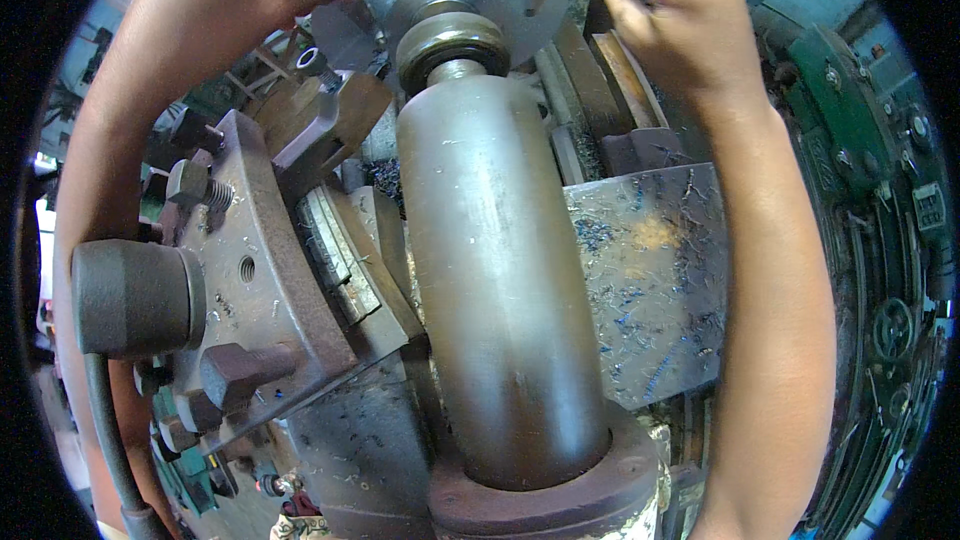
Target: The person operates a lathe and repeatedly measures a rotating metal workpiece with a caliper. They adjust the lathe controls between measurements and reposition the caliper to check different sections of the part.
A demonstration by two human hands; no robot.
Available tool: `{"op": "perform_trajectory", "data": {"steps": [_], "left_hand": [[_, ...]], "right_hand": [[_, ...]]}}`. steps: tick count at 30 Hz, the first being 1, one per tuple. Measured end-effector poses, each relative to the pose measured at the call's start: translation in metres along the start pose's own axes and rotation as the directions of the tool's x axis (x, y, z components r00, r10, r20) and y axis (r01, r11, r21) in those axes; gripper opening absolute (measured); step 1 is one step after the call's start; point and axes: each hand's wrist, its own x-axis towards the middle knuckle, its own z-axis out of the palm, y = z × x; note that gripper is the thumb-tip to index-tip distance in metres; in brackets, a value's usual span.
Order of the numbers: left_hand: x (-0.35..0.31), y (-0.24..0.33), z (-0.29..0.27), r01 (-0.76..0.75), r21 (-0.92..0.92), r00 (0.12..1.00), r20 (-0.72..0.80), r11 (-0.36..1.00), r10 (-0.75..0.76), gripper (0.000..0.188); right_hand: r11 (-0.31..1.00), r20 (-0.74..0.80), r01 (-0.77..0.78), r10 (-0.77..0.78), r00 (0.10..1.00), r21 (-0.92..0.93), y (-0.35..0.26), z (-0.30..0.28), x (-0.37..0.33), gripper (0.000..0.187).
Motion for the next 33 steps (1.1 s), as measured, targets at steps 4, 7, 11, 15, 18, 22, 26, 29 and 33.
{"op": "perform_trajectory", "data": {"steps": [4, 7, 11, 15, 18, 22, 26, 29, 33], "left_hand": [[0.018, 0.019, -0.008, 0.470, 0.053, 0.863, 0.179, 0.881, -0.472, 0.004], [0.017, 0.018, 0.005, 0.458, -0.043, 0.884, 0.127, 0.888, -0.450, 0.005], [0.006, 0.012, 0.007, 0.298, 0.040, 0.953, 0.048, 0.954, -0.300, 0.007], [0.003, 0.001, 0.004, 0.228, 0.006, 0.973, 0.031, 0.974, -0.228, 0.010], [0.001, -0.017, 0.021, 0.065, 0.112, 0.998, -0.028, 0.992, -0.062, 0.013], [0.010, -0.047, 0.029, 0.020, -0.079, 0.998, 0.054, 0.997, -0.016, 0.016], [0.010, -0.055, 0.030, 0.033, -0.051, 0.998, 0.049, 0.998, -0.030, 0.017], [0.008, -0.050, 0.030, 0.061, -0.086, 0.998, 0.015, 0.994, -0.060, 0.018], [0.007, -0.047, 0.029, 0.050, -0.072, 0.999, 0.023, 0.996, -0.048, 0.018]], "right_hand": [[0.999, 0.005, 0.021, -0.020, 1.000, -0.050, -0.001, 0.003, 0.000, 0.031], [0.997, 0.018, 0.052, -0.051, 0.999, -0.054, 0.002, 0.003, -0.001, 0.030], [0.997, 0.010, 0.066, -0.066, 0.998, -0.039, 0.003, 0.006, -0.002, 0.030], [0.996, -0.042, 0.084, -0.085, 0.996, -0.012, 0.005, 0.013, -0.002, 0.029], [0.996, -0.046, 0.081, -0.082, 0.996, -0.025, 0.004, 0.013, -0.003, 0.028], [0.996, -0.031, 0.063, -0.065, 0.997, -0.064, 0.000, 0.010, -0.004, 0.028], [0.999, 0.008, 0.026, -0.026, 1.000, -0.046, -0.004, 0.008, -0.001, 0.025], [0.998, 0.002, 0.040, -0.040, 0.999, -0.053, -0.007, 0.008, 0.002, 0.024], [0.998, 0.007, 0.021, -0.021, 1.000, -0.054, -0.009, 0.006, 0.001, 0.025]]}}
